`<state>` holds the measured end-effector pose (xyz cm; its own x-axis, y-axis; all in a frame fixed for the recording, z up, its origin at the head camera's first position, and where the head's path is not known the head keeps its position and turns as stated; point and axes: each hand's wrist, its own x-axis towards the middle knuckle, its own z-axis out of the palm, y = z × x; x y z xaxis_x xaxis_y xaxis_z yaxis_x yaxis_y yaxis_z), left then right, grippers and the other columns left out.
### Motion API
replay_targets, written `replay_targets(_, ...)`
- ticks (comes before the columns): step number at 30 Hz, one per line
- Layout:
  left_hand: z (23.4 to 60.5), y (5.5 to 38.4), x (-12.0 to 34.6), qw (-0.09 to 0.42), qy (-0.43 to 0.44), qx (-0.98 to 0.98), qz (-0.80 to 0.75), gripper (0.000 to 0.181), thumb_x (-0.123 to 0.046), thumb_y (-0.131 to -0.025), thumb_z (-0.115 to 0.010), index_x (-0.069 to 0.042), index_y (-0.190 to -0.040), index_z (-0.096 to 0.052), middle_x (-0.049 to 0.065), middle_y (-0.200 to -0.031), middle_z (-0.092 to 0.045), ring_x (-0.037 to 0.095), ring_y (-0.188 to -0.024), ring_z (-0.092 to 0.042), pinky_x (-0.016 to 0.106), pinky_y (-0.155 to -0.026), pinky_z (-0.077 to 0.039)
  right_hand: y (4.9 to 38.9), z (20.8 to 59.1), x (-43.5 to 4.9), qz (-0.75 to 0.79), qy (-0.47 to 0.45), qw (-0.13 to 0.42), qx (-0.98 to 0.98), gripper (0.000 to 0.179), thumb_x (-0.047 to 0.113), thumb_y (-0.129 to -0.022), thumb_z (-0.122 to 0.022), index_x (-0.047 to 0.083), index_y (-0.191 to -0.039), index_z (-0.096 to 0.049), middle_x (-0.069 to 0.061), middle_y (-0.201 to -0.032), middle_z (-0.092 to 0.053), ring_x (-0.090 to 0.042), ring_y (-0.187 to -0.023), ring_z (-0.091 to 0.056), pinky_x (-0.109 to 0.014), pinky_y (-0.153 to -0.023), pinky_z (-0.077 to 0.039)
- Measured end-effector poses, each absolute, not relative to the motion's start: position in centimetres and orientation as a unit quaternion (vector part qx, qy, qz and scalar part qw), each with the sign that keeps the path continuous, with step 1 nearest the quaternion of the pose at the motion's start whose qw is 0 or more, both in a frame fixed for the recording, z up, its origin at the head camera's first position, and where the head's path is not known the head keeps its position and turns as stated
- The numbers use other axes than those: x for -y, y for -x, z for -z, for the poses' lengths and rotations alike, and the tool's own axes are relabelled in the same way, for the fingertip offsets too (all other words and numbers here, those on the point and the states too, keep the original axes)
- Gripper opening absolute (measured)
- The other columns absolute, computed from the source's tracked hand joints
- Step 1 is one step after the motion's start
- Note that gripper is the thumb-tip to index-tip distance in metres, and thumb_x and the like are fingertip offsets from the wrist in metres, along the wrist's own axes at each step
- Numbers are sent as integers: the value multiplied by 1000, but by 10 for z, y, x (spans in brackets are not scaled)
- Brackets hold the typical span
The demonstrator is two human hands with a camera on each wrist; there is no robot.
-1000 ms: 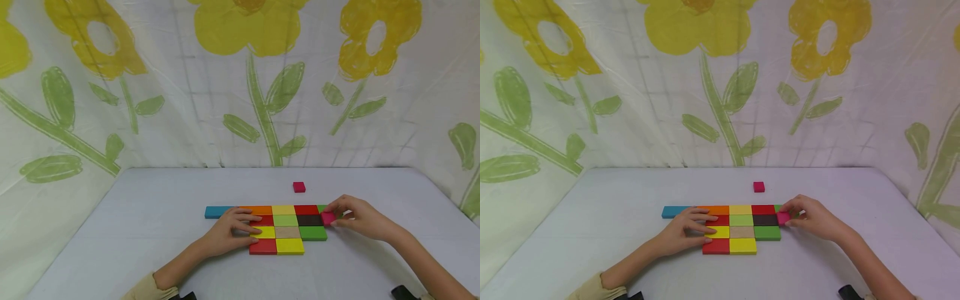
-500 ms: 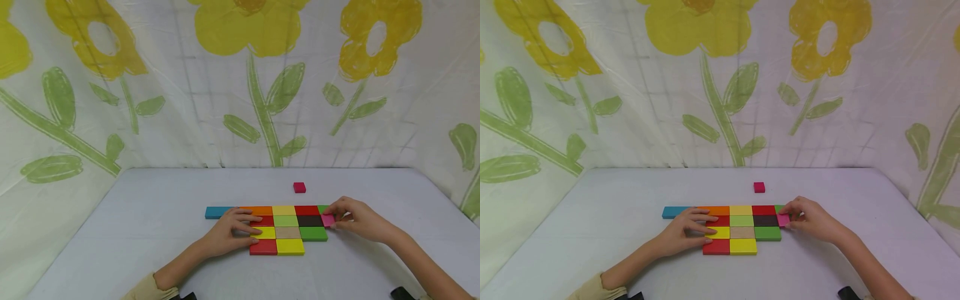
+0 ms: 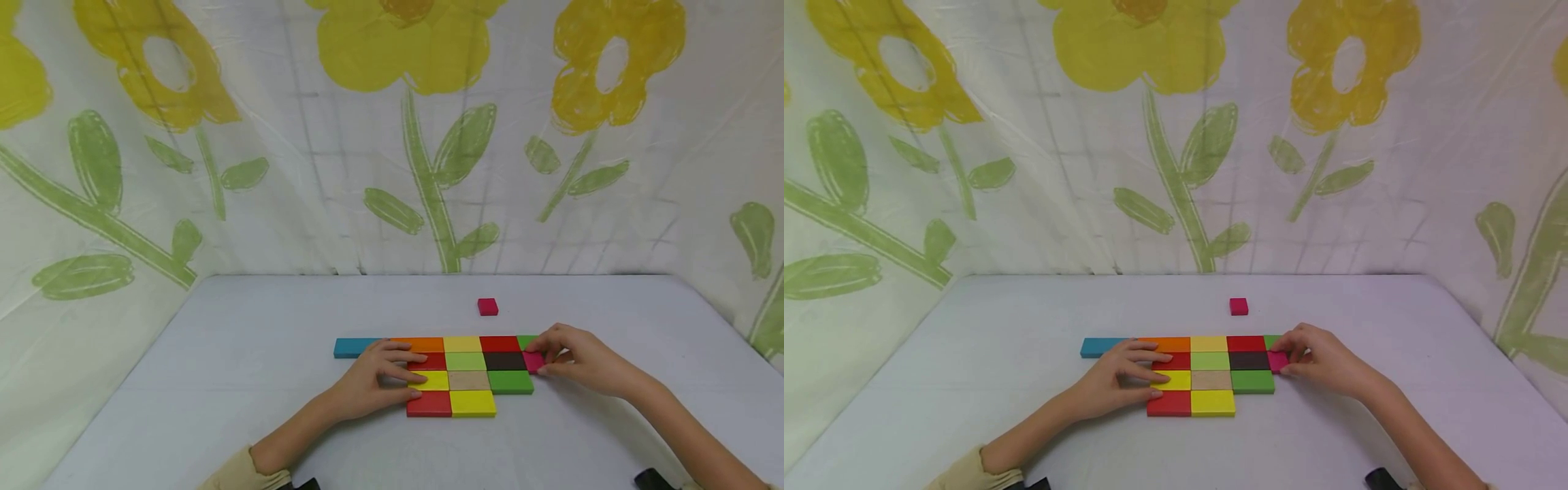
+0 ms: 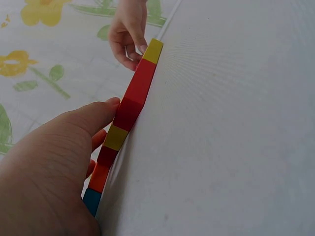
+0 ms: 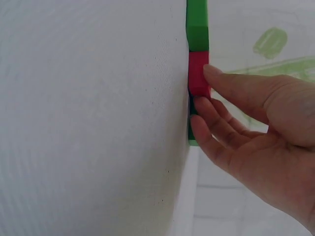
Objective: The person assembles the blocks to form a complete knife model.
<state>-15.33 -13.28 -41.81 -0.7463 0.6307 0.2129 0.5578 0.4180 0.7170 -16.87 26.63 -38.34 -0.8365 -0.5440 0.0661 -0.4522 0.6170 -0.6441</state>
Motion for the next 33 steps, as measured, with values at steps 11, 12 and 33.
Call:
replay_targets(11, 420, 154, 133, 44, -353, -840, -410, 29, -29, -95, -79, -23, -123, -82, -8, -143, -67, 20, -140, -51, 67, -120, -30, 170, 380, -271, 320, 240, 14, -916, 27, 5, -91, -81, 3, -117, -74, -8, -112, -72, -10, -89, -63, -23, -73, -57)
replay_targets(12, 420, 154, 133, 44, -353, -839, -411, 29, -29, -95, -79, -23, -123, -82, -8, -143, -67, 20, -140, -51, 67, -120, -29, 171, 380, -272, 319, 227, 11, -920, 27, 6, -91, -80, 3, -118, -74, -9, -113, -72, -13, -90, -64, -23, -72, -57)
replay_targets(33, 417, 153, 133, 35, -358, -838, -409, 28, -26, -94, -80, -22, -122, -82, -6, -142, -68, 21, -140, -53, 65, -119, -33, 178, 390, -284, 330, 205, 29, -921, 34, 4, -94, -77, 1, -127, -71, -19, -127, -68, -15, -92, -63, -22, -72, -55)
